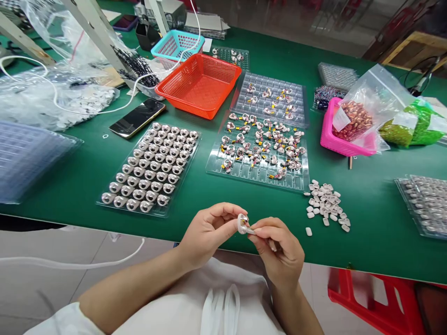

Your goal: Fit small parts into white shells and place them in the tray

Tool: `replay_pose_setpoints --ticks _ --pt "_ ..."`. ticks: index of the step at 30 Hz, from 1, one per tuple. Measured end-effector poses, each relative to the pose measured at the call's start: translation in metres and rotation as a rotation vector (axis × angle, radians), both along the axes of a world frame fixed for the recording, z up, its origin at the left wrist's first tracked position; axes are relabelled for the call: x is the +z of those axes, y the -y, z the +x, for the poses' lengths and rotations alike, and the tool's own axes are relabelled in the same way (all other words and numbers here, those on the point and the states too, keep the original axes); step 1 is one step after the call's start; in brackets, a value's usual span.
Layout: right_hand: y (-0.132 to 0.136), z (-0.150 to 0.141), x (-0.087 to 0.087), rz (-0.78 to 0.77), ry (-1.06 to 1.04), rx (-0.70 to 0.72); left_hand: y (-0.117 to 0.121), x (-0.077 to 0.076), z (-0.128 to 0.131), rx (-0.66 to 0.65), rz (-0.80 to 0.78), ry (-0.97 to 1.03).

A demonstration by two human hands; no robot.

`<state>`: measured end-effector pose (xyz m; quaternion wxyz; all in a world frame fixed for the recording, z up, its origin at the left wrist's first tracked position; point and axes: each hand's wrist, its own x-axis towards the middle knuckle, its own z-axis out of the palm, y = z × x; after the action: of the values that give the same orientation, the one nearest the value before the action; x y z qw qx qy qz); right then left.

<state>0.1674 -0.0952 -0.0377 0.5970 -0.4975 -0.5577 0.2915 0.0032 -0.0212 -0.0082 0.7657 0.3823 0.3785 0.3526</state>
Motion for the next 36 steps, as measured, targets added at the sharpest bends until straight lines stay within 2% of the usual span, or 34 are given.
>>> replay_pose_setpoints --ticks 4,8,14,23,30,36 --pt "-0.005 0.004 0.003 -0.086 -0.125 0.071 -0.001 0.005 0.002 -0.049 0.029 -0.011" --pt "-0.012 0.006 0.009 -0.133 -0.167 0.142 -0.001 0.007 0.001 -0.087 0.108 -0.079" --pt "-0.013 0.004 0.011 -0.147 -0.168 0.125 -0.002 0.006 -0.002 -0.05 0.324 -0.246" --pt "-0.015 0.001 0.011 -0.152 -0.237 0.094 -0.001 0.006 -0.005 -0.035 0.613 -0.36" --pt "-0.017 0.002 0.012 -0.189 -0.263 0.09 -0.001 0.004 -0.005 -0.01 0.674 -0.362" --pt "-0.016 0.003 0.01 -0.3 -0.303 0.101 -0.002 0.003 -0.005 -0.003 0.69 -0.362"
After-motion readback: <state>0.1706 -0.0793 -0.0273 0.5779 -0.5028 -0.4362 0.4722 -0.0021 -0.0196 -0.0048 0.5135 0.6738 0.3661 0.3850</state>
